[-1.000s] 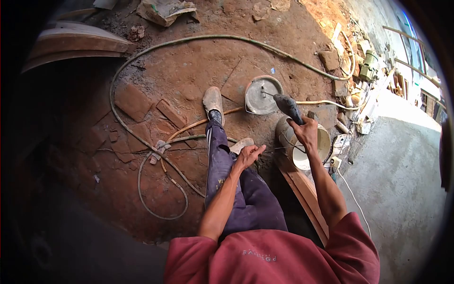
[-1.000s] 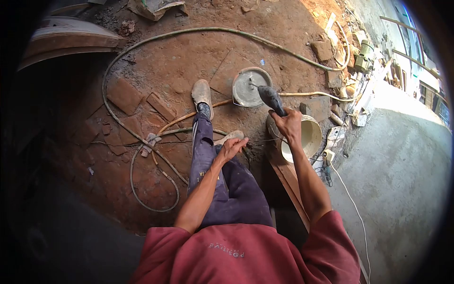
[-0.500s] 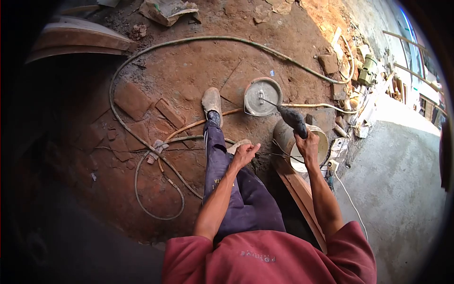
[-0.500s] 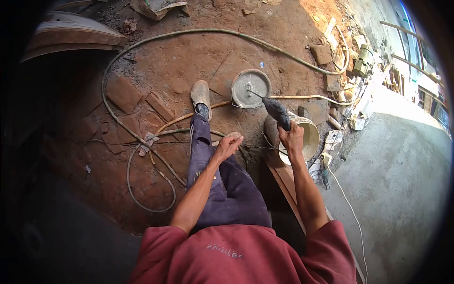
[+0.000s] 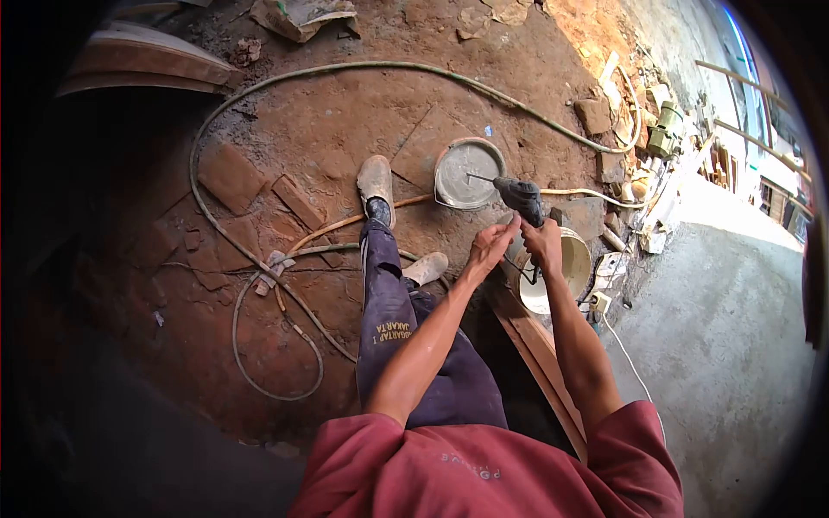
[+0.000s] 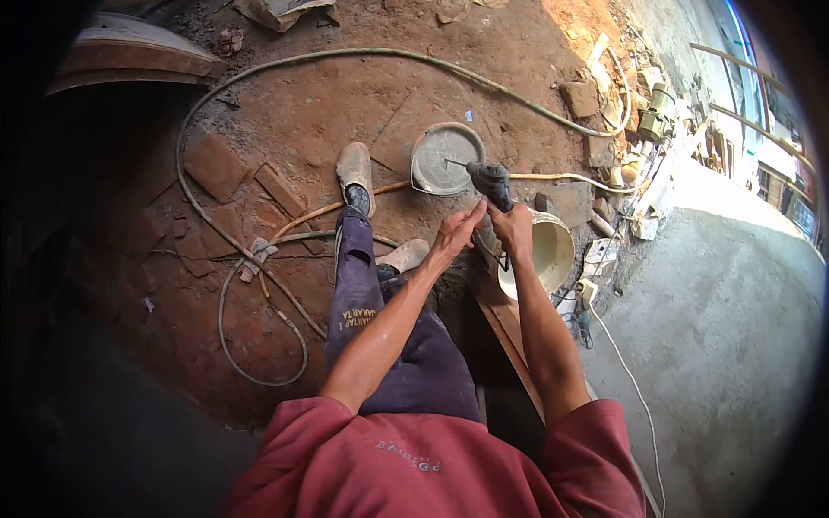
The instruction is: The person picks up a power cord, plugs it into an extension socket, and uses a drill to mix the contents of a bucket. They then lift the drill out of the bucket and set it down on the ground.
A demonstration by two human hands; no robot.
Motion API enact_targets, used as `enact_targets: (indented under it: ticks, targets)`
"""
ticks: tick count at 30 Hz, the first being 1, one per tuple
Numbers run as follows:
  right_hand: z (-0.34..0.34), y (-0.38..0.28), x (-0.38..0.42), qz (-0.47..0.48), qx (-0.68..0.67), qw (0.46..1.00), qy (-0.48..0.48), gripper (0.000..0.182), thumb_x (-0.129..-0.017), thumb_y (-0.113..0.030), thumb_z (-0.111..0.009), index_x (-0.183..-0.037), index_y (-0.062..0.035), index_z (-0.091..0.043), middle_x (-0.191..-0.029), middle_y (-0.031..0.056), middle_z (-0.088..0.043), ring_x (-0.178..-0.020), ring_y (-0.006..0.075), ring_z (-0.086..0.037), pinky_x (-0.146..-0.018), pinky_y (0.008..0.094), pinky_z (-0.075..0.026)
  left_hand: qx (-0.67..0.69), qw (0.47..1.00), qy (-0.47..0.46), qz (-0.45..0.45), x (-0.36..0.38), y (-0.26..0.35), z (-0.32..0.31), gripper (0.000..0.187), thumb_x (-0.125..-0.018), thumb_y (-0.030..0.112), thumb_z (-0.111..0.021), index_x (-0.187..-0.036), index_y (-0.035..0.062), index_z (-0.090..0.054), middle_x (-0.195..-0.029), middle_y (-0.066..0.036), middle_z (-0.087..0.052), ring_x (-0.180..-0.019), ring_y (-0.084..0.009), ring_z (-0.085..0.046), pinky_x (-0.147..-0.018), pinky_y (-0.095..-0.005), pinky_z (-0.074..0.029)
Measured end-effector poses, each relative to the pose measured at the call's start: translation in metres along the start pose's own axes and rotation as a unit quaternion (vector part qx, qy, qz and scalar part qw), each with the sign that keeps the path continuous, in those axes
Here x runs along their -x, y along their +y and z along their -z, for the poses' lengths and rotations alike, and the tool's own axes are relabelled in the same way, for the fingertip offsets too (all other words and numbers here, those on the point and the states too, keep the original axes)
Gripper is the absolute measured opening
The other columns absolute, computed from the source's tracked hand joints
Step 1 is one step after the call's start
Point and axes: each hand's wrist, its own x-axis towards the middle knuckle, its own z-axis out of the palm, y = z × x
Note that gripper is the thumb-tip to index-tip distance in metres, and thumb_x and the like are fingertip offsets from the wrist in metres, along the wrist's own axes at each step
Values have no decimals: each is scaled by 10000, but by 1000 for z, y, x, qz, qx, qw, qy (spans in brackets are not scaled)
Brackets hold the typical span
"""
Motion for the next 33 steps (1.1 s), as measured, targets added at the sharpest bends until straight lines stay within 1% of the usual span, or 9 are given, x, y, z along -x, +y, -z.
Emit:
enact_targets:
  ticks: [5,7,9,10,12,14,19,30,33]
  targets:
    - [-10,23,-7,78,33,995,46,572,-787,-504,-681,-665,51,-611,-517,84,-565,-445,152,-569,-433,323,-442,31,999,-1,8,-10,14,-30,617,-786,657,-601,-907,53,-642,-821,-1,-608,-728,-100,-538,-585,-250,-441]
    - [-11,23,-5,121,33,989,76,588,-785,-496,-679,-714,84,-620,-533,136,-577,-469,213,-595,-465,372,-459,84,996,13,-17,-28,-4,-43,612,-726,617,-691,-875,24,-658,-834,-57,-656,-775,-135,-577,-711,-284,-458]
    - [-9,23,-3,165,54,981,85,525,-791,-422,-670,-732,96,-606,-571,227,-579,-536,334,-626,-508,425,-466,129,991,25,-39,-29,-4,-51,548,-705,549,-740,-851,28,-659,-821,-47,-656,-745,-120,-571,-682,-275,-451]
    - [-7,22,-3,165,54,981,85,525,-791,-422,-670,-732,96,-606,-571,227,-579,-536,334,-626,-508,425,-466,134,990,28,-23,-27,-1,-52,493,-711,500,-745,-826,29,-659,-805,-40,-655,-723,-118,-573,-667,-277,-451]
    - [-4,18,-4,218,157,962,50,483,-762,-364,-642,-699,112,-591,-619,306,-561,-635,437,-623,-558,451,-473,139,990,34,-7,-24,2,-53,438,-717,452,-750,-802,31,-659,-788,-33,-654,-701,-117,-576,-651,-279,-451]
    - [-5,10,-6,222,158,961,37,460,-761,-338,-635,-696,114,-581,-625,308,-557,-645,445,-616,-558,456,-470,173,980,94,21,-19,2,-52,352,-718,377,-746,-754,37,-660,-746,-19,-645,-658,-113,-576,-615,-288,-449]
    - [-1,3,1,240,101,964,46,392,-784,-279,-634,-711,99,-558,-656,312,-554,-653,431,-624,-531,449,-457,195,978,77,-10,-25,4,-54,313,-715,345,-740,-733,42,-662,-715,-19,-637,-642,-112,-579,-592,-297,-449]
    - [-7,25,-7,243,169,955,34,394,-783,-290,-613,-710,95,-568,-641,305,-564,-630,434,-620,-525,456,-465,197,977,76,-25,-22,-4,-58,288,-734,309,-723,-706,31,-652,-695,-12,-624,-618,-100,-565,-565,-291,-439]
    - [-6,28,-9,258,167,951,29,369,-788,-283,-611,-718,78,-577,-634,286,-571,-630,426,-621,-528,450,-466,187,980,65,-4,-24,-8,-57,233,-762,283,-723,-755,57,-666,-742,20,-619,-665,-77,-548,-621,-264,-442]
